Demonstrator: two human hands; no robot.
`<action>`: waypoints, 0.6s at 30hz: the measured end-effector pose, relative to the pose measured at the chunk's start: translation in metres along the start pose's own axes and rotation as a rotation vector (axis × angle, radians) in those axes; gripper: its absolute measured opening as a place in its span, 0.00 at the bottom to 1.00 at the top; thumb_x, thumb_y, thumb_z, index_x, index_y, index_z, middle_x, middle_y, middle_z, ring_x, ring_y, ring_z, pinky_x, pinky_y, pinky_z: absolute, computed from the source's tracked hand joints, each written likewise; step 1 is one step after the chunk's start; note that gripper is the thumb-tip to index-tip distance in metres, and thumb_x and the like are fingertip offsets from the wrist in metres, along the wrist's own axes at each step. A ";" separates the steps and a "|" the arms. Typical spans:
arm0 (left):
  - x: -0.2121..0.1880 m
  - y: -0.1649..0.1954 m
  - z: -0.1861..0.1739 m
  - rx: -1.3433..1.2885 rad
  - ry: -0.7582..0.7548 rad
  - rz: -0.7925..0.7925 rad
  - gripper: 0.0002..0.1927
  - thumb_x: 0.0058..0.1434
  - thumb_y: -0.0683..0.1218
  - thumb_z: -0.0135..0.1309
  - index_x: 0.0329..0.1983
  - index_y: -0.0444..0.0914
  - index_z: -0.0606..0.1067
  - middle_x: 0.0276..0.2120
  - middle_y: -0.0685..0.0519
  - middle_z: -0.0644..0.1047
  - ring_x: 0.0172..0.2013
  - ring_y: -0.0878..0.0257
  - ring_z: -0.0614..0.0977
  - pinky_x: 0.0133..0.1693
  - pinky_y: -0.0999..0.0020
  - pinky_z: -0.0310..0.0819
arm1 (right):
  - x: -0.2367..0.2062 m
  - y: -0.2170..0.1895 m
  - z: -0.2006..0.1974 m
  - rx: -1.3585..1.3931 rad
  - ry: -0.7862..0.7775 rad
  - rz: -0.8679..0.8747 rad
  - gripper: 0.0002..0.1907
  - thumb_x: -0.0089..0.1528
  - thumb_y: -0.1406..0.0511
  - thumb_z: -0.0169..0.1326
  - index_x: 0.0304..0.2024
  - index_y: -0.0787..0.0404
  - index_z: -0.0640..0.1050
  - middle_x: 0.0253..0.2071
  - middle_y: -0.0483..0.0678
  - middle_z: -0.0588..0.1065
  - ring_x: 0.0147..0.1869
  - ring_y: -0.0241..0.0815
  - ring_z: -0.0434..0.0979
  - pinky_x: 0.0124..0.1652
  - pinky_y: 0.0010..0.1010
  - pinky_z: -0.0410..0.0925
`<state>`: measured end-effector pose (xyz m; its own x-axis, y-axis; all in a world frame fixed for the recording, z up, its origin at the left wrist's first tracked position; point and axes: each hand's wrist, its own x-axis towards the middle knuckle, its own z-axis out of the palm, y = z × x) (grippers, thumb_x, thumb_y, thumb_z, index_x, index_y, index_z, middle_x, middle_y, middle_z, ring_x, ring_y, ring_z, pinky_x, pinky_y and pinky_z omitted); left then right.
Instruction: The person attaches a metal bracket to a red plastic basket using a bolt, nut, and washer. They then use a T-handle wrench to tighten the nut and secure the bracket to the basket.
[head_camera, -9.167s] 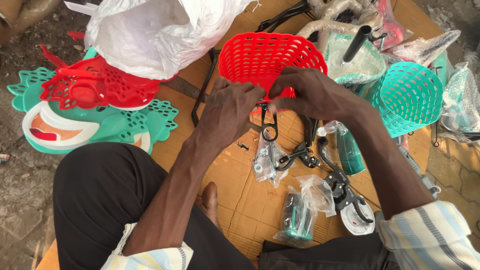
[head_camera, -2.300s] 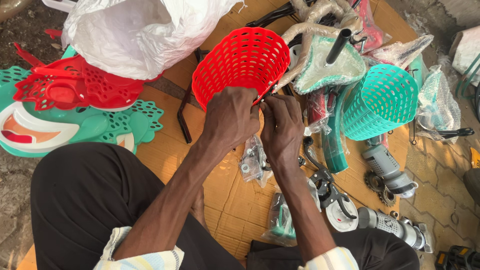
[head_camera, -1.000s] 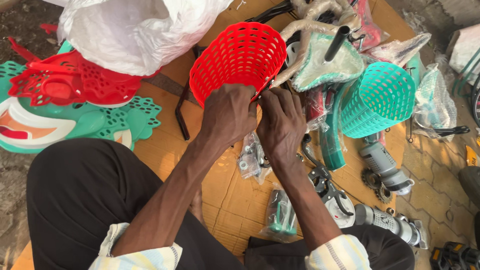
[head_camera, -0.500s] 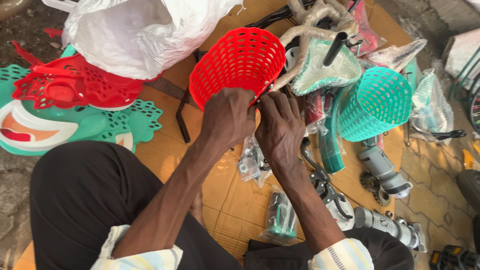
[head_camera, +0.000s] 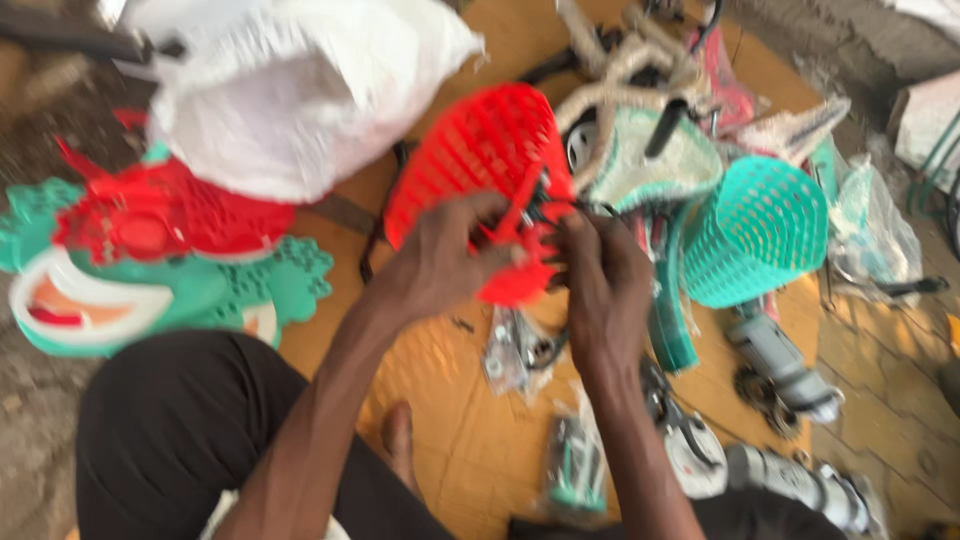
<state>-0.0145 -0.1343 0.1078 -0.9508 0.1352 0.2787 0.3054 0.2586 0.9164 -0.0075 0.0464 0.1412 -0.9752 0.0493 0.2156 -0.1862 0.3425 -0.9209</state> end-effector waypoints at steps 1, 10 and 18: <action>0.001 0.002 0.001 -0.162 -0.029 -0.059 0.17 0.61 0.53 0.59 0.40 0.34 0.76 0.29 0.50 0.76 0.31 0.61 0.77 0.36 0.62 0.72 | -0.002 -0.006 -0.001 0.015 0.026 -0.015 0.16 0.71 0.61 0.50 0.44 0.70 0.79 0.36 0.49 0.81 0.35 0.34 0.79 0.34 0.27 0.73; 0.001 0.011 0.015 -0.622 0.199 -0.007 0.29 0.73 0.68 0.33 0.42 0.38 0.69 0.35 0.61 0.70 0.38 0.71 0.69 0.42 0.71 0.68 | -0.054 -0.034 0.031 -0.190 0.195 -0.395 0.11 0.69 0.70 0.52 0.46 0.76 0.79 0.33 0.53 0.81 0.34 0.37 0.85 0.35 0.27 0.77; 0.000 0.007 0.012 -0.668 0.262 -0.104 0.30 0.73 0.67 0.37 0.30 0.39 0.66 0.26 0.61 0.63 0.29 0.71 0.63 0.32 0.69 0.62 | -0.063 -0.043 0.040 -0.202 0.165 -0.367 0.09 0.69 0.71 0.53 0.43 0.75 0.80 0.30 0.54 0.81 0.31 0.36 0.85 0.31 0.26 0.76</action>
<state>-0.0119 -0.1214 0.1107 -0.9799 -0.1136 0.1638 0.1957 -0.3932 0.8984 0.0574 -0.0088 0.1539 -0.8139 0.0343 0.5799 -0.4730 0.5404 -0.6958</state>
